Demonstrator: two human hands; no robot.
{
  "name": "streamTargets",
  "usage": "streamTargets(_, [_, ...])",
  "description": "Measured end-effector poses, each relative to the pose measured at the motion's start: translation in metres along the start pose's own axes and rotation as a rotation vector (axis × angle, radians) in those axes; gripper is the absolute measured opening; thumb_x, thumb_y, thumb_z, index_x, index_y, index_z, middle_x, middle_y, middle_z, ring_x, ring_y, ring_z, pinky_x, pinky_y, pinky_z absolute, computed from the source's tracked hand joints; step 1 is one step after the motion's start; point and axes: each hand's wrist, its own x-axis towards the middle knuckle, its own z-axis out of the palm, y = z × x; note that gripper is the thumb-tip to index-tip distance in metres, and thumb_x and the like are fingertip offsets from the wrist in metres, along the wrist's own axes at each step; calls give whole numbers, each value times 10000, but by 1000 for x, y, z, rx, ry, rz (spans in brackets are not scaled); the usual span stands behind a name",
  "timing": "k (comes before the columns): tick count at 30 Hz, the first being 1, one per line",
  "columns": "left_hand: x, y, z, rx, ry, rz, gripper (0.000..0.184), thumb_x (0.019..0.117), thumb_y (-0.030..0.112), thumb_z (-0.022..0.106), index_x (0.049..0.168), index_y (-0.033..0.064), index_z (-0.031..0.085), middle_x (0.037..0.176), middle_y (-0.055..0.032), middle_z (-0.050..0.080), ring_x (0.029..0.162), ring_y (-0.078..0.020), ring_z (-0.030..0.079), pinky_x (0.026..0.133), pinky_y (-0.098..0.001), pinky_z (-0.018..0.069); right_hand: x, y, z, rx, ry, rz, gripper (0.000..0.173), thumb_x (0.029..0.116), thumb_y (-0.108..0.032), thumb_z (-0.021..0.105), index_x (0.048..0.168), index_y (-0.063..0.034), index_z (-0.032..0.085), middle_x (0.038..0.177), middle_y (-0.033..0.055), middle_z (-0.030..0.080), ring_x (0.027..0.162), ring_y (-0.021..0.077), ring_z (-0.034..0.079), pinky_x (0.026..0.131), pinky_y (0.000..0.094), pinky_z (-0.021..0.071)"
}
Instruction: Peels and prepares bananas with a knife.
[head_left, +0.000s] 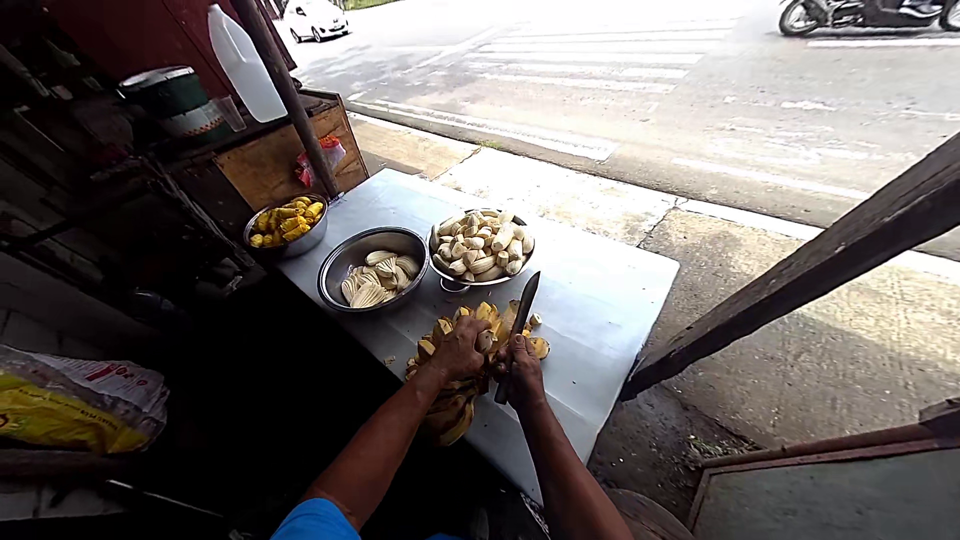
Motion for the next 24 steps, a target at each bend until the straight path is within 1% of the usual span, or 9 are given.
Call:
streamTargets(3, [-7, -7, 8, -170, 195, -163, 493, 863, 88, 635, 1349, 14, 596, 1257, -184, 667, 1157, -285, 657, 1013, -476, 524, -11, 0, 2, -110, -7, -83, 342, 1133, -253, 356, 1369, -26, 458, 919, 142, 730, 500, 146, 582, 439, 270, 485])
streamTargets(6, [-4, -15, 9, -346, 256, -147, 297, 866, 41, 614, 1148, -13, 688, 1026, -158, 720, 977, -236, 695, 912, -448, 555, -27, 7, 6, -208, -47, -178, 552, 1031, -96, 562, 1526, -27, 328, 1181, 151, 677, 666, 165, 649, 518, 290, 536])
streamTargets(9, [1, -29, 10, -567, 245, -69, 155, 888, 11, 599, 985, -6, 718, 886, -90, 713, 825, -142, 675, 794, -359, 564, -26, 11, 2, -349, -103, -191, 879, 906, -79, 715, 1627, -76, 213, 1396, 177, 575, 996, 221, 685, 800, 376, 604])
streamTargets(11, [-2, -33, 10, -722, 190, -72, 164, 874, -14, 609, 1003, -9, 711, 891, -78, 721, 810, -124, 680, 770, -341, 576, -20, 6, 1, -431, -151, -182, 955, 855, -111, 763, 1630, -76, 205, 1361, 200, 593, 1035, 224, 681, 854, 395, 596])
streamTargets(13, [-6, -32, 9, -817, 159, -94, 206, 855, -35, 612, 1039, -9, 702, 901, -74, 725, 790, -124, 680, 724, -328, 578, -12, 0, 0, -523, -167, -176, 979, 818, -162, 799, 1615, -69, 238, 1202, 195, 646, 835, 204, 676, 686, 380, 587])
streamTargets(15, [-10, -29, 15, -849, 194, -111, 204, 865, -18, 608, 1051, -3, 690, 880, -64, 711, 730, -109, 650, 643, -298, 542, -8, -11, -2, -622, -192, -136, 988, 794, -200, 830, 1599, -87, 269, 1185, 192, 644, 798, 209, 665, 662, 388, 578])
streamTargets(19, [-16, -8, 33, -649, 314, -227, 290, 1047, 233, 581, 1129, -25, 684, 987, -151, 703, 920, -211, 676, 883, -417, 550, -7, -23, -10, -612, -322, -85, 1024, 839, -276, 821, 1624, -95, 189, 1048, 152, 633, 614, 162, 594, 542, 337, 541])
streamTargets(21, [-21, 14, 38, -478, 320, -377, 437, 1055, 391, 566, 1093, -26, 690, 988, -203, 690, 949, -310, 668, 901, -521, 516, -13, -23, -15, -498, -388, -81, 908, 952, -447, 673, 1621, -88, 177, 895, 95, 625, 527, 133, 554, 486, 302, 519])
streamTargets(24, [-25, 36, 49, -428, 348, -478, 502, 1025, 451, 601, 1184, -22, 651, 1076, -224, 688, 1029, -353, 670, 941, -555, 513, -25, -24, -14, -462, -328, -127, 707, 1060, -573, 349, 1567, -80, 326, 936, 96, 660, 558, 145, 564, 491, 303, 511])
